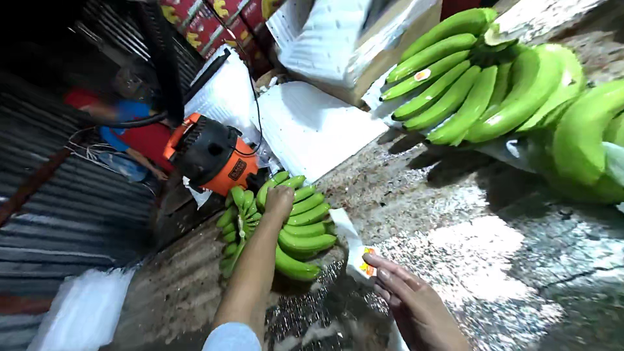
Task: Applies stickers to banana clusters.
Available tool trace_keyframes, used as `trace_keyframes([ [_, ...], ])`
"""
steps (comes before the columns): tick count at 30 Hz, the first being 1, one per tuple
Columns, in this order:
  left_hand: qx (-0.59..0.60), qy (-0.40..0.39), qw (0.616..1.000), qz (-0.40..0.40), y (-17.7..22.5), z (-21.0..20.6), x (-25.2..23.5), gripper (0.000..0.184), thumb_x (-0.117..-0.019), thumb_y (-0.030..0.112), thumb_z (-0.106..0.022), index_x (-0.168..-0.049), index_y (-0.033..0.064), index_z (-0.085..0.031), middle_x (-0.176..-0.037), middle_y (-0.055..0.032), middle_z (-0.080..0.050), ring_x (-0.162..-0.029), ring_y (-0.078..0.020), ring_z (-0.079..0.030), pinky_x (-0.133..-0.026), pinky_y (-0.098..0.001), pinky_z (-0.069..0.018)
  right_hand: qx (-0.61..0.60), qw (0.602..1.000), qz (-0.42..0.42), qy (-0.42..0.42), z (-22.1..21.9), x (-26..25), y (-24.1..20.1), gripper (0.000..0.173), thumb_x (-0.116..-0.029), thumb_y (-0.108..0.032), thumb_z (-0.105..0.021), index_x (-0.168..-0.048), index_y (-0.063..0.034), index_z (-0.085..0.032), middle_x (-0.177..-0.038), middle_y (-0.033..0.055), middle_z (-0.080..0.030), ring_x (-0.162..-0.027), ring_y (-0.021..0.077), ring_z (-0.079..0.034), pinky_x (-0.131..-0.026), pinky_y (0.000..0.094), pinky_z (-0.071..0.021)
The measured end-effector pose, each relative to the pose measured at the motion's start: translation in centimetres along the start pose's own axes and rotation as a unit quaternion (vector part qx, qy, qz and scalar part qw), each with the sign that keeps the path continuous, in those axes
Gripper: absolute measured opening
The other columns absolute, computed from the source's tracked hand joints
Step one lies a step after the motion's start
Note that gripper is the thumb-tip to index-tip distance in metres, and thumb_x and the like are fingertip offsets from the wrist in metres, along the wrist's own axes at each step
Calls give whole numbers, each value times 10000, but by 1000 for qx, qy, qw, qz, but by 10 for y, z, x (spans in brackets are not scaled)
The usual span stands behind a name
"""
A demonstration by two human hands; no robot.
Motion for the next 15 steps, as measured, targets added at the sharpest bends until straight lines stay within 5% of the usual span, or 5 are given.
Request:
trace_keyframes([
  [4,-49,38,997,53,7,-10,-16,304,-1013,98,-563,-1296,19,-645,-1295,-198,-665,-1280,-373,-584,-1107,-596,-371,-11,998,41,38,6,-22,13,245,-842,62,-619,-1029,-47,-733,-907,10,-733,-703,58,-659,-644,218,-574],
  [6,-35,86,993,68,12,-3,-12,424,-965,58,-638,-1386,53,-588,-1333,-242,-619,-1288,-444,-550,-1060,-672,-375,0,998,48,48,5,-30,19,350,-797,81,-629,-1114,-46,-705,-1001,15,-724,-717,58,-660,-634,208,-576],
  [8,57,115,991,40,27,10,5,378,-964,88,-661,-1342,70,-646,-1337,-231,-613,-1284,-433,-542,-1063,-667,-368,26,997,41,56,4,-34,20,431,-815,88,-616,-1232,-13,-660,-1099,49,-725,-765,82,-690,-651,222,-587],
  [12,296,105,923,-221,88,34,88,144,-929,137,-718,-1019,52,-791,-1076,-100,-748,-1111,-231,-674,-1083,-513,-438,54,997,31,49,-2,-35,18,580,-850,83,-618,-1417,-10,-543,-1055,51,-755,-773,85,-716,-662,228,-600],
  [15,163,197,906,-337,121,27,141,73,-900,137,-742,-947,114,-794,-1025,-54,-761,-1036,-247,-715,-1107,-644,-380,49,998,21,32,-9,-23,15,567,-844,83,-577,-1405,8,-555,-1013,28,-767,-706,58,-690,-603,205,-568],
])
Point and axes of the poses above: each hand's wrist, its own x-axis away from the middle knuckle, its own z-axis out of the back of the hand, y = z × x, the point moved 4 cm from there along -x, towards the middle knuckle
